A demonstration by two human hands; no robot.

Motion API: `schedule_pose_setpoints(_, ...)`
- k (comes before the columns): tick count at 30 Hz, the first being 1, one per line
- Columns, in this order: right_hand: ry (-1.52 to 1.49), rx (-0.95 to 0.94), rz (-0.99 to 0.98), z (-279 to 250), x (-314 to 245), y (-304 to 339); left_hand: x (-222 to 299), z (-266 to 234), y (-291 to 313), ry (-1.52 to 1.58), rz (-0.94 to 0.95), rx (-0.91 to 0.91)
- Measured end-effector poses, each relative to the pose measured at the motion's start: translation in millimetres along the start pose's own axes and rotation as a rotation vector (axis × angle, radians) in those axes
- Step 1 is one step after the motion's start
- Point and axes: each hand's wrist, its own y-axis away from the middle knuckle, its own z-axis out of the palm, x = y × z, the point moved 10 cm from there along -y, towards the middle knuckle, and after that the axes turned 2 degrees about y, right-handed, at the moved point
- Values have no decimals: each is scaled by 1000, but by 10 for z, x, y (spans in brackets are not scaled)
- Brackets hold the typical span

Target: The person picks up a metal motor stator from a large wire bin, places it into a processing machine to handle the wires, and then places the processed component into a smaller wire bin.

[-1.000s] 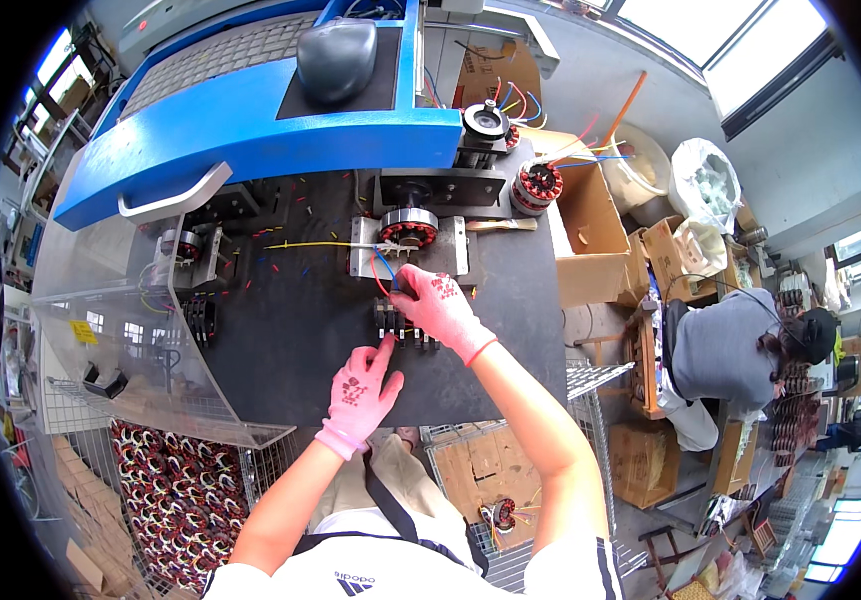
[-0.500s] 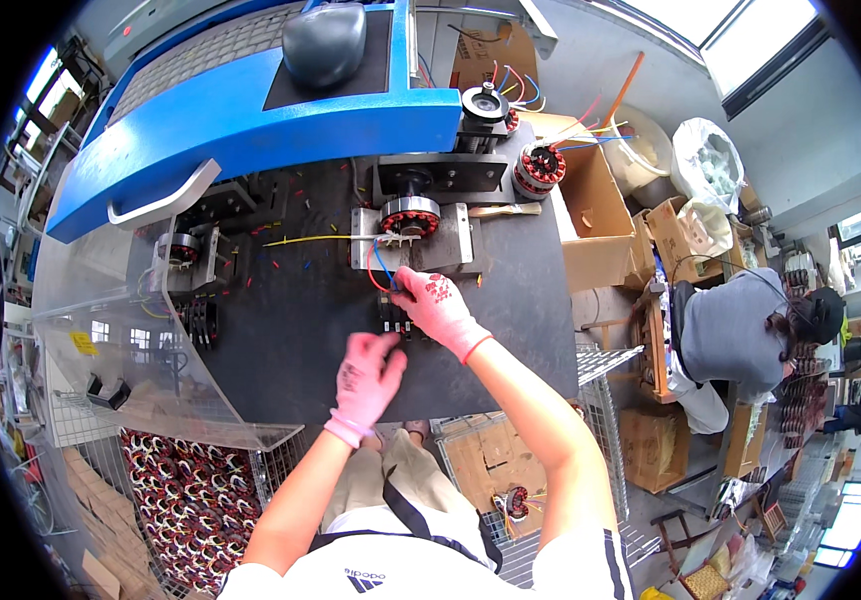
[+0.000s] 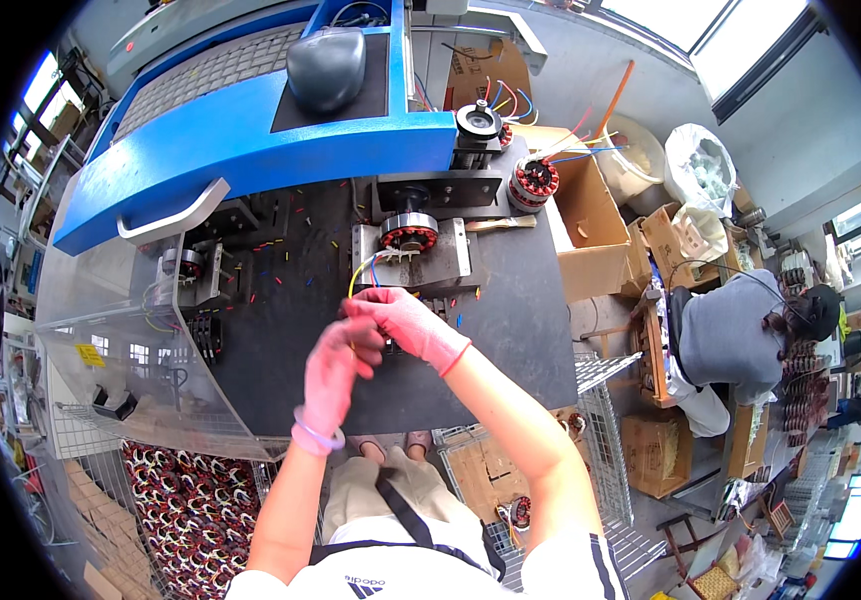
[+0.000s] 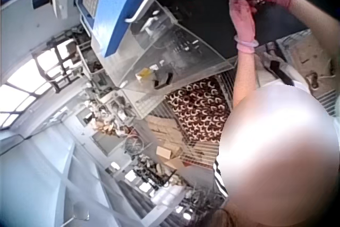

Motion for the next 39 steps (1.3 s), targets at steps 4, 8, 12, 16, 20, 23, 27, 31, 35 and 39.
schedule_pose_setpoints(4,831,279,-125,-104,-374,245,-169,-38,439,-375,0,36)
schedule_pose_setpoints(8,1069,392,-305,-194,-429,358,-734,3,523,-1155,46,-21)
schedule_pose_setpoints(12,1151,447,-484,-204,-413,389,-892,19,514,-1460,25,-66)
schedule_pose_setpoints(16,1218,477,-546,-191,-393,400,-1011,58,521,-1580,-8,-125)
schedule_pose_setpoints(20,1258,505,-592,-187,-377,394,-1054,64,525,-1614,-30,-147)
schedule_pose_setpoints(23,1275,533,-619,-164,-399,410,-1080,56,516,-1623,-32,-159)
schedule_pose_setpoints(27,1342,537,-633,-110,-390,402,-1074,66,511,-1636,-12,-163)
schedule_pose_setpoints(31,1394,527,-625,-101,-334,362,-1046,56,505,-1557,-36,-165)
schedule_pose_setpoints(35,1364,547,-641,-84,-327,412,-785,11,551,-1276,83,-39)
schedule_pose_setpoints(39,903,459,-372,380,-252,527,-546,-94,888,-918,48,-140)
